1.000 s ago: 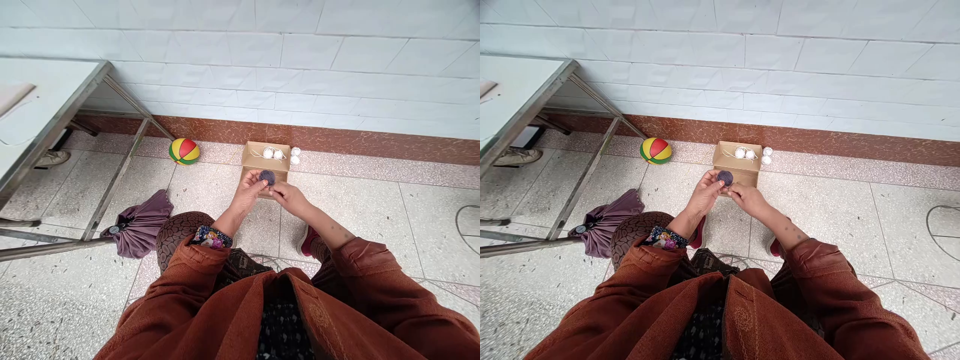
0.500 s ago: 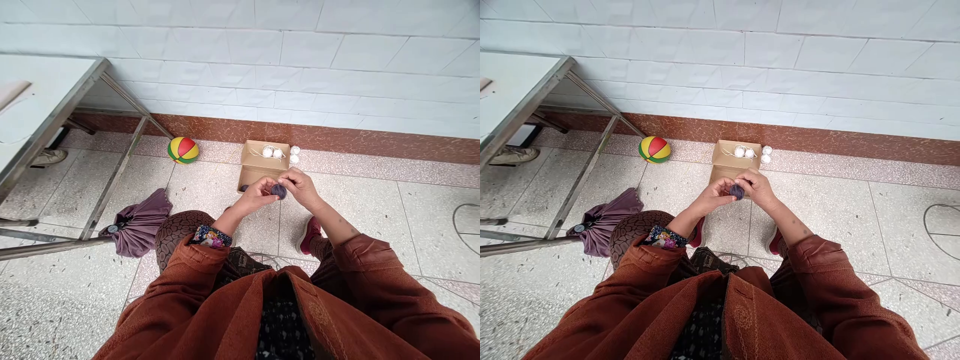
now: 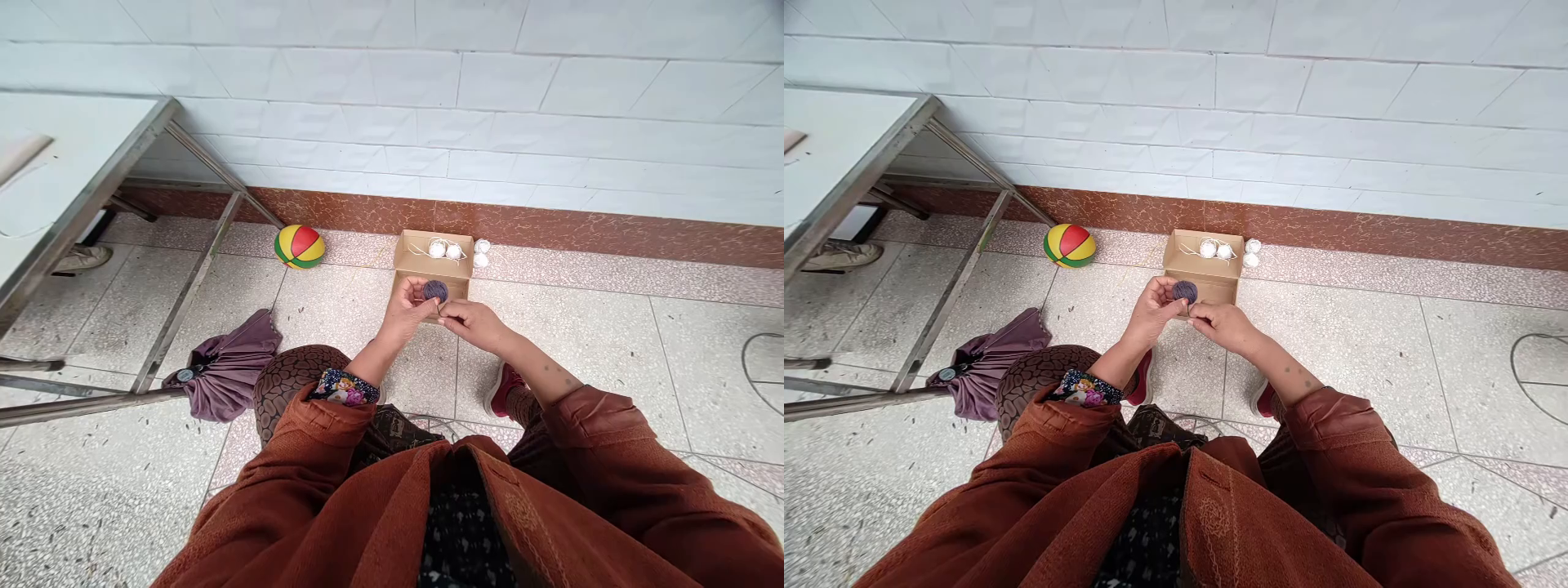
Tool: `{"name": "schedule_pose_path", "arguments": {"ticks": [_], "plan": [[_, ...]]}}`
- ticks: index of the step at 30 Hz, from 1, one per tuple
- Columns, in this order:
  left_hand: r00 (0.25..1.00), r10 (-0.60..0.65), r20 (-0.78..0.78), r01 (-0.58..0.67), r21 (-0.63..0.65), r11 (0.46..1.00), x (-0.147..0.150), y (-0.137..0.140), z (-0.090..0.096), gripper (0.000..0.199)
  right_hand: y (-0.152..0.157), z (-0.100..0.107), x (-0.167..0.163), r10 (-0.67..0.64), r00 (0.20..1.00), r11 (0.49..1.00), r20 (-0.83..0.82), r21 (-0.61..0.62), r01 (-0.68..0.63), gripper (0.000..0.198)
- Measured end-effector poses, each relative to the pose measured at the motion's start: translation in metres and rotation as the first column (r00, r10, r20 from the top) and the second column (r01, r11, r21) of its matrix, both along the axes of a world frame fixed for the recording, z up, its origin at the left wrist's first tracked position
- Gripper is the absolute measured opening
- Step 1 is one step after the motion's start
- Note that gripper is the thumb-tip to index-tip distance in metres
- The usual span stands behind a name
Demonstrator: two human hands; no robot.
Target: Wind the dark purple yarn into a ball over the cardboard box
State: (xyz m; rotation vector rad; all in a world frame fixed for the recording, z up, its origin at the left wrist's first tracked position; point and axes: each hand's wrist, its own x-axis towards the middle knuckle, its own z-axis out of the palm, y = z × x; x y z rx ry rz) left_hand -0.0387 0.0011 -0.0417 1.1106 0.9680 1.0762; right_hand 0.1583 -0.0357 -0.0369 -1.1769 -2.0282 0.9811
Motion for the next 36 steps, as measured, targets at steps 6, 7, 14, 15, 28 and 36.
{"name": "schedule_pose_path", "arguments": {"ticks": [6, 7, 14, 15, 28, 36], "plan": [[0.956, -0.122, -0.267, 0.143, 0.059, 0.988, 0.0, -0.005, 0.004, 0.04, 0.011, 0.017, 0.012, -0.093, 0.989, 0.988, -0.118, 0.116, 0.107, 0.026], [0.95, -0.201, -0.239, 0.219, 0.051, 0.974, 0.0, -0.008, 0.008, 0.04, 0.014, 0.017, 0.014, -0.15, 0.982, 0.979, -0.12, 0.12, 0.164, 0.026], [0.949, -0.258, 0.181, 0.264, -0.013, 0.964, 0.0, -0.01, 0.015, 0.052, 0.014, 0.0, 0.007, -0.29, 0.951, 0.957, -0.109, -0.055, 0.286, 0.03], [0.963, -0.179, 0.199, 0.186, -0.017, 0.982, -0.001, -0.008, 0.013, 0.053, 0.011, 0.0, 0.004, -0.249, 0.962, 0.967, -0.108, -0.084, 0.241, 0.03], [0.966, -0.239, -0.103, 0.226, -0.127, 0.966, 0.001, -0.006, 0.007, 0.066, 0.014, 0.018, 0.013, -0.09, 0.981, 0.995, -0.172, 0.027, 0.096, 0.033], [0.864, -0.431, 0.261, 0.48, -0.167, 0.861, -0.004, -0.019, 0.02, 0.063, 0.014, 0.004, 0.011, -0.292, 0.936, 0.956, -0.195, -0.061, 0.286, 0.031]]}}
